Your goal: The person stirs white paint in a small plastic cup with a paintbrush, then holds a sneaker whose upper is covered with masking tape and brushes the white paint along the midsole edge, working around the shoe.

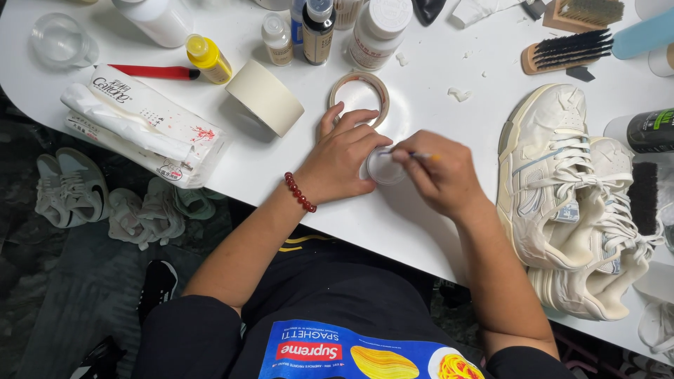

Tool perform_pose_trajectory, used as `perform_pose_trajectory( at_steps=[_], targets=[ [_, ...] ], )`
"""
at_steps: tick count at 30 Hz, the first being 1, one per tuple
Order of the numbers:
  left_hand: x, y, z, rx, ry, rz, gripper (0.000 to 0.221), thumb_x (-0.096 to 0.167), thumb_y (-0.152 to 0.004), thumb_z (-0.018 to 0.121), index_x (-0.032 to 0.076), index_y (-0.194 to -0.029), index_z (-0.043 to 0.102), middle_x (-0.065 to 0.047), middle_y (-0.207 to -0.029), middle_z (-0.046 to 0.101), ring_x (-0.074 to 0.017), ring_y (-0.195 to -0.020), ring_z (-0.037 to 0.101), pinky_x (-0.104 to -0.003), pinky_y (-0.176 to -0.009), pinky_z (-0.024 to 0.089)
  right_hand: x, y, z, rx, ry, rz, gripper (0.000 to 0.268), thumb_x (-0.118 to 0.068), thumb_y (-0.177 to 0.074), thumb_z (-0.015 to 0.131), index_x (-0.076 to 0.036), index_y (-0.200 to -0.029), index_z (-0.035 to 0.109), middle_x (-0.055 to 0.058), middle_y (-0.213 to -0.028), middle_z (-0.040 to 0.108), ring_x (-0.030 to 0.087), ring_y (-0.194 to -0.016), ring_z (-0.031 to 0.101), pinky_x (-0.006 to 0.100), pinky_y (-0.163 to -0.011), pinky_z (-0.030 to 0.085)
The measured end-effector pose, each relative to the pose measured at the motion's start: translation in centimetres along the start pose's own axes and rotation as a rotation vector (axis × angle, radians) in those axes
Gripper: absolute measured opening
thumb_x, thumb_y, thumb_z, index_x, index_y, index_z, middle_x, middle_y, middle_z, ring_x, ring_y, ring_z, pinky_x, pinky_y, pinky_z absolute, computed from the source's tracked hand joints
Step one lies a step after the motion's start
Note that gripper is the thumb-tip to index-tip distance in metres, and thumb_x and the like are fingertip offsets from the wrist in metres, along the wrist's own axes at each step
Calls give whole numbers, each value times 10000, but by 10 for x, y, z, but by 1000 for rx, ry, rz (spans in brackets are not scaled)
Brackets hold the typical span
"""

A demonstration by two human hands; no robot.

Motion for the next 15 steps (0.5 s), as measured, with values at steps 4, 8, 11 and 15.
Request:
perform_pose_trajectory(
  at_steps=[4,8,11,15],
  targets=[
    [-2,4,1,12,-5,10,537,238,-657,884,142,-1148,689,-29,-1161,687,-248,-1411,451,-595,-1236,151,4,1,0,-33,-40,35,251,-72,-1024,670,7,-791,623,99,-864,731,204,-691,699,308,-623,528],
    [-1,-1,-2,-3,12,-1,563,239,-612,889,136,-1130,695,-36,-1139,688,-257,-1393,449,-600,-1218,141,-6,-4,-6,-21,3,46,196,-62,-1013,666,19,-836,680,106,-837,723,204,-659,686,313,-603,521],
    [-3,4,1,32,-1,6,522,240,-664,887,150,-1140,693,-33,-1155,687,-251,-1405,451,-594,-1232,144,0,4,-3,-34,-10,21,213,-55,-1015,661,17,-814,664,105,-833,725,197,-642,676,312,-599,515],
    [-2,2,1,26,-13,6,551,256,-652,891,147,-1153,691,-40,-1173,679,-258,-1400,446,-593,-1225,149,-2,6,-4,4,36,70,213,-63,-1017,674,6,-815,675,101,-798,718,193,-619,664,309,-582,500]
  ],
)
Point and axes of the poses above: each hand's wrist, its own y-axis away from the middle knuckle, its own z-axis out of the palm, x = y × z, the point moved 4 cm from there along -y, towards the middle knuckle
